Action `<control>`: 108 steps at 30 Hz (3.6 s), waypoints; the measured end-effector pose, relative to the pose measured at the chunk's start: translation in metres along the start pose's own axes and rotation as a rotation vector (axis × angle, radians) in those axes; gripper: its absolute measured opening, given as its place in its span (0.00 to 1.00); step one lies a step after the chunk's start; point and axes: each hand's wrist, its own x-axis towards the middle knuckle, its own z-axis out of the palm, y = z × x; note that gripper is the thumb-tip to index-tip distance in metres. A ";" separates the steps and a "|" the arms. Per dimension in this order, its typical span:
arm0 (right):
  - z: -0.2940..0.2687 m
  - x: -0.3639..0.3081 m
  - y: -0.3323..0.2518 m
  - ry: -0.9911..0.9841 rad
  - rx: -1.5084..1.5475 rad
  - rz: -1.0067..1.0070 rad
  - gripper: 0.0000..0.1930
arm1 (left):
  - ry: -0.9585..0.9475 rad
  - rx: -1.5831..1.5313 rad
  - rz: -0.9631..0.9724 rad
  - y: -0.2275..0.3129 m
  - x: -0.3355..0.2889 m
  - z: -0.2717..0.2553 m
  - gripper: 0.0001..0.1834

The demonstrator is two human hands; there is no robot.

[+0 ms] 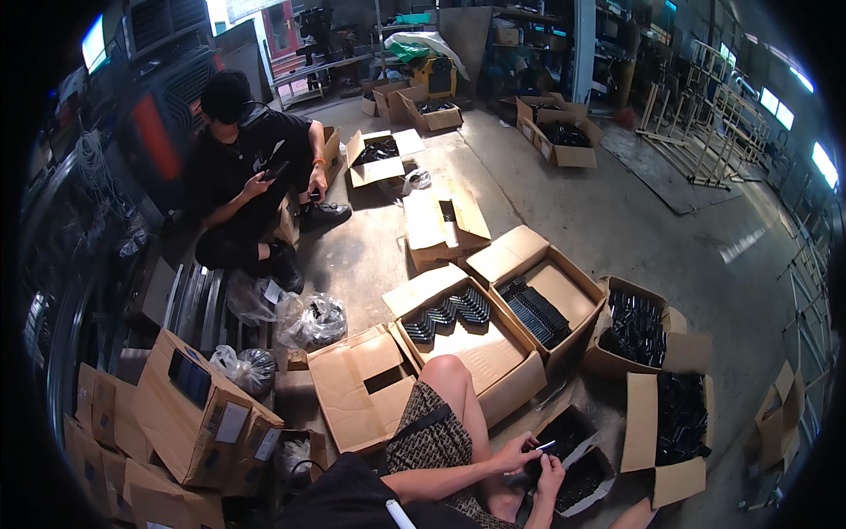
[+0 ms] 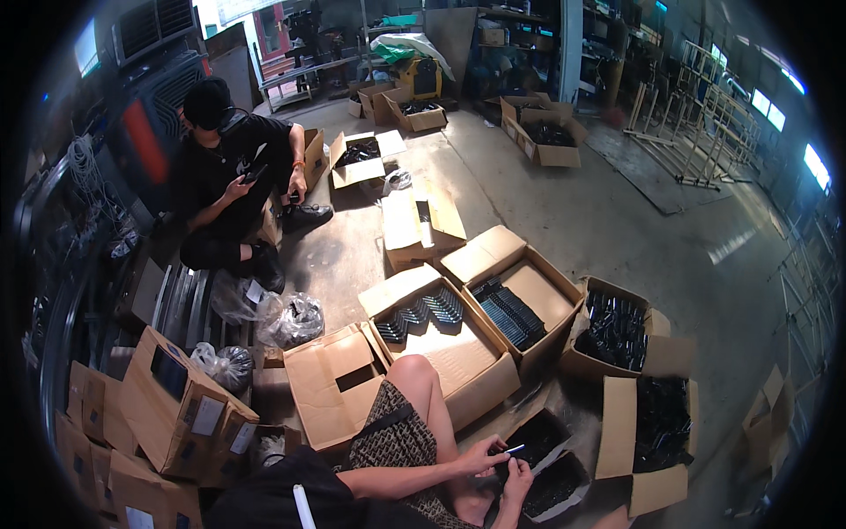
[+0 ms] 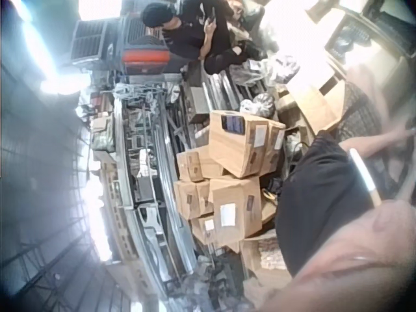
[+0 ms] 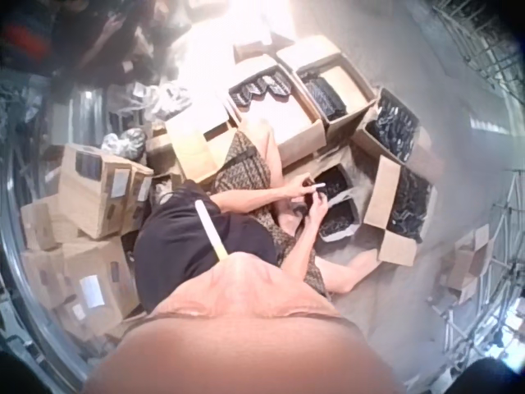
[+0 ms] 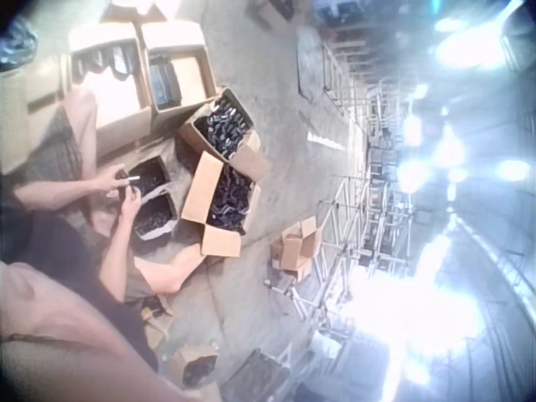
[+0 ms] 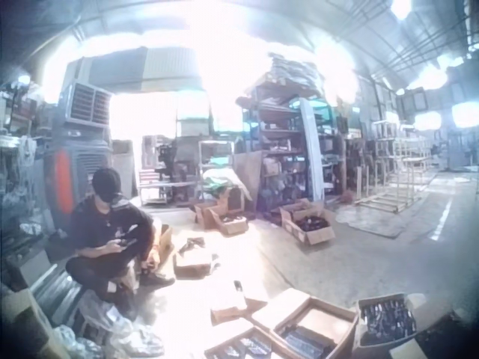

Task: The person picks up black plastic components from small containers on the floor and places them into organized rows within larger cardboard boxes.

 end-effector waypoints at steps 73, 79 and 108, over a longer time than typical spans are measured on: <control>0.049 -0.046 -0.207 -0.151 -0.033 -0.312 0.09 | 0.100 0.047 0.490 0.169 -0.044 -0.004 0.14; 0.049 -0.050 -0.200 -0.184 0.093 -0.214 0.11 | 0.117 0.022 0.488 0.161 -0.048 -0.004 0.14; 0.049 -0.058 -0.184 -0.070 0.171 -0.231 0.09 | 0.111 0.060 0.454 0.161 -0.052 0.005 0.15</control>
